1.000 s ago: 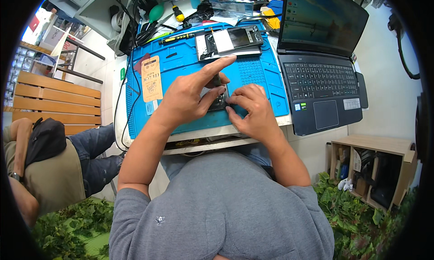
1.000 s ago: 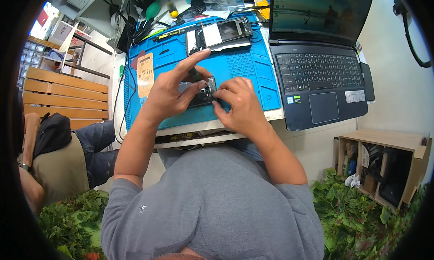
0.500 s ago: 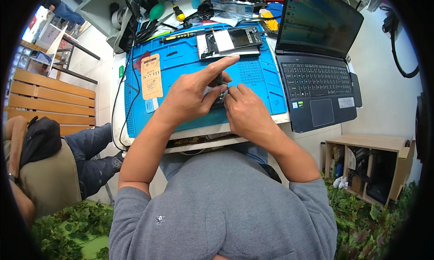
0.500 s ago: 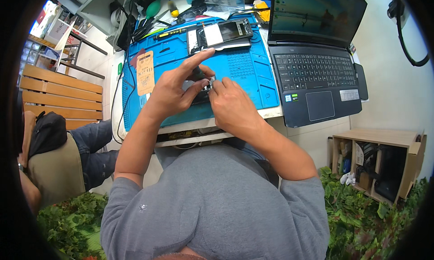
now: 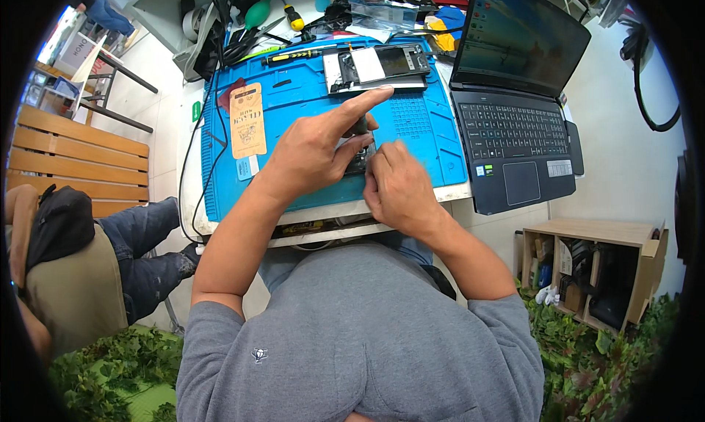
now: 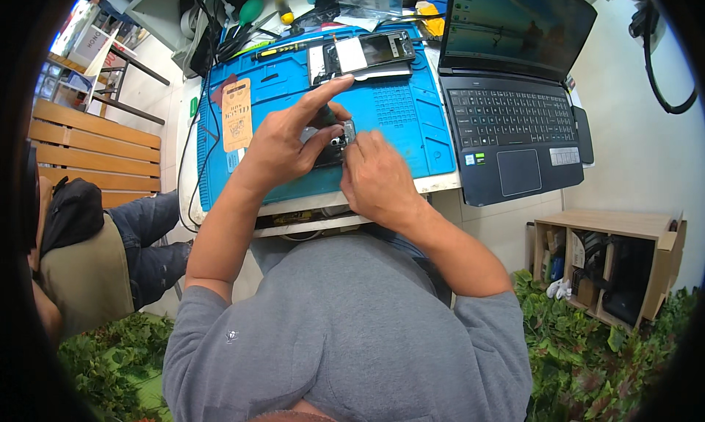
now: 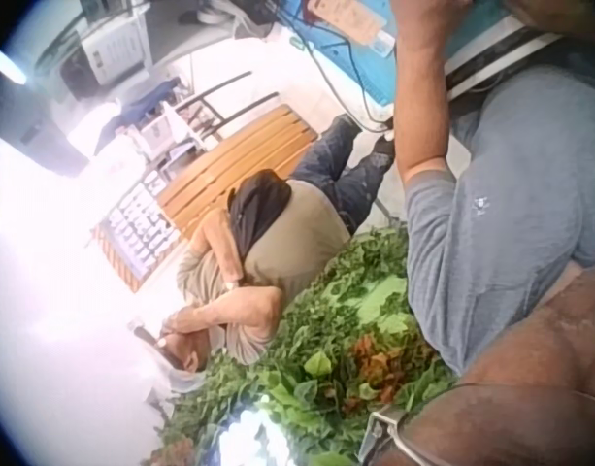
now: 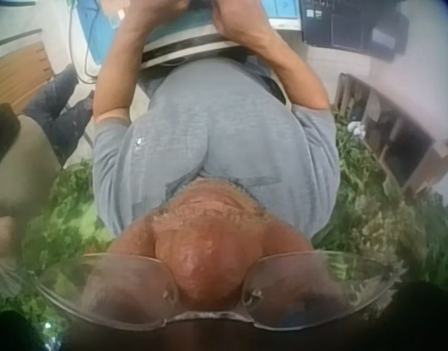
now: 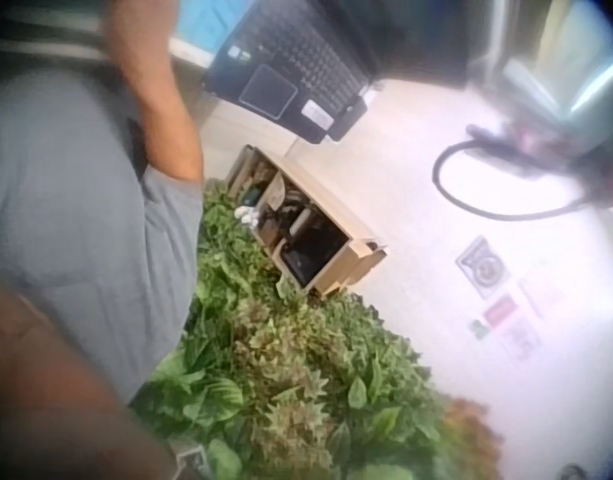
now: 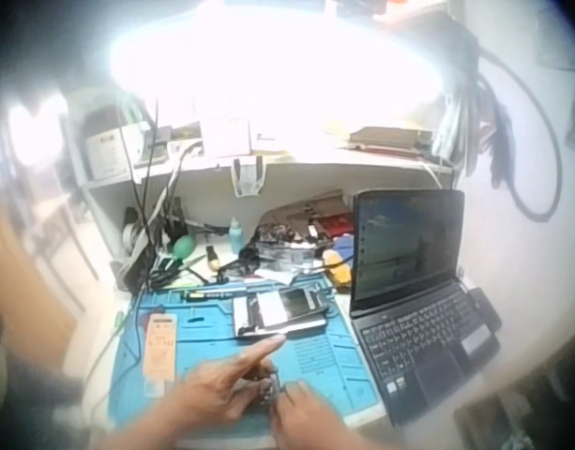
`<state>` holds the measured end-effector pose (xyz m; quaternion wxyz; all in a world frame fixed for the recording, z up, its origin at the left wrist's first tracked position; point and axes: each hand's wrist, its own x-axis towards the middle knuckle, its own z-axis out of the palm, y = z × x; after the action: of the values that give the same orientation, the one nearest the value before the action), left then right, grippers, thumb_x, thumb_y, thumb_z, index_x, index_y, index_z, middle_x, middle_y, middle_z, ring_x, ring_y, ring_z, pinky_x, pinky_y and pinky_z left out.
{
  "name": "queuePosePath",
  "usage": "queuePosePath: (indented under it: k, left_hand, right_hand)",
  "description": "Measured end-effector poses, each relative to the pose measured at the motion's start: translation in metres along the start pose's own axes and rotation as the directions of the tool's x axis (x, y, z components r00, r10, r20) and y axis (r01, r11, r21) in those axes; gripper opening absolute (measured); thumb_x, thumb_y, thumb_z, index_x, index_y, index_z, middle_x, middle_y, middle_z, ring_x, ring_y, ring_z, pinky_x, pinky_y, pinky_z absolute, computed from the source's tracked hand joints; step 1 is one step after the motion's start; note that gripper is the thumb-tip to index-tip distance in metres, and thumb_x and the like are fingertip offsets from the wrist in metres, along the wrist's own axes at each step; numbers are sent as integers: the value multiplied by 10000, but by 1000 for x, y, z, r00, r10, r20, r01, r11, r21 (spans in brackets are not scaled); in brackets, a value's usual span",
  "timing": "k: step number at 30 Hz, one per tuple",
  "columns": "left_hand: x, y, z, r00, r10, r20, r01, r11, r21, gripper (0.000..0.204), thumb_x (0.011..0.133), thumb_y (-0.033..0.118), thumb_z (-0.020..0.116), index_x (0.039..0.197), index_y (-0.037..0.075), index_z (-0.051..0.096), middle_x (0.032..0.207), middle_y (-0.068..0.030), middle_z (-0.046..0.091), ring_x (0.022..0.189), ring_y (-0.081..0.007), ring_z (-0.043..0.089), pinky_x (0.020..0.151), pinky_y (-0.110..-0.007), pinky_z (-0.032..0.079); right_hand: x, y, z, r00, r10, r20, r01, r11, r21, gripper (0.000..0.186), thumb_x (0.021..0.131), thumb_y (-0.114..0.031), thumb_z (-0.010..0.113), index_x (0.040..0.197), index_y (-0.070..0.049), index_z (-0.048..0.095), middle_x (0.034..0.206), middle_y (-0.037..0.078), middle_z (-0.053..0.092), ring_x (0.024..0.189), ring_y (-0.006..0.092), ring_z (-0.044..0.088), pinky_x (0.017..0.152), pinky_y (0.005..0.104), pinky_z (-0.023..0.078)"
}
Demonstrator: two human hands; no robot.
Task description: The person disassembles a smartphone using a screwdriver, removing the back cover and several internal components on a blue repair mat.
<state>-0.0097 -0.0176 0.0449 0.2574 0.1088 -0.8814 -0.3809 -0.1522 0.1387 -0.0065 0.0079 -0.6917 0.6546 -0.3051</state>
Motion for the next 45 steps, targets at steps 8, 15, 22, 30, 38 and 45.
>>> queuePosePath:
  k: [8,15,22,30,38,45]
  left_hand:
    - [-2,0,0,1000,-15,-6,15,1000,12,803,960,-54,782,1669,209,511,1140,-97,828,1016,-277,838,866,-385,649]
    - [-2,-3,0,1000,1,-21,0,1000,16,803,959,-48,789,1667,210,513,1141,-93,828,994,-269,833,867,-385,651]
    - [-2,-2,-3,999,-42,-9,42,999,9,803,959,-53,787,1667,209,513,1146,-91,829,999,-263,831,885,-390,655]
    - [-2,0,-5,998,61,35,-61,998,5,809,926,-45,830,1643,226,575,1108,-90,829,945,-237,823,866,-381,661]
    - [3,1,3,998,22,-65,-22,1000,-1,774,921,-22,862,1620,183,599,1090,-99,822,906,-210,818,832,-359,663]
    - [-2,-1,0,997,1,-79,0,1000,4,771,916,-3,874,1610,184,597,1123,-108,822,923,-230,826,814,-360,650]
  right_hand:
    - [-9,-11,-1,1000,29,-9,-27,988,154,162,864,6,730,975,23,612,974,197,601,936,391,602,812,502,521]
    - [-20,-22,-4,999,20,32,-27,972,233,174,853,4,716,975,7,592,957,190,584,921,393,592,801,514,493]
    - [-42,-29,-36,980,149,136,-188,919,347,164,858,10,699,936,7,554,926,179,564,874,382,591,775,509,488]
    - [-100,-11,-103,867,427,258,-488,830,268,211,878,19,797,839,-11,592,774,118,629,659,269,628,618,391,504]
    - [-104,9,-109,800,597,63,-554,694,461,231,876,-13,921,852,11,692,806,78,729,729,119,681,642,289,552]
    - [-26,53,-87,808,583,86,-495,593,635,140,1011,-84,803,1035,54,803,868,94,792,779,122,741,699,281,585]
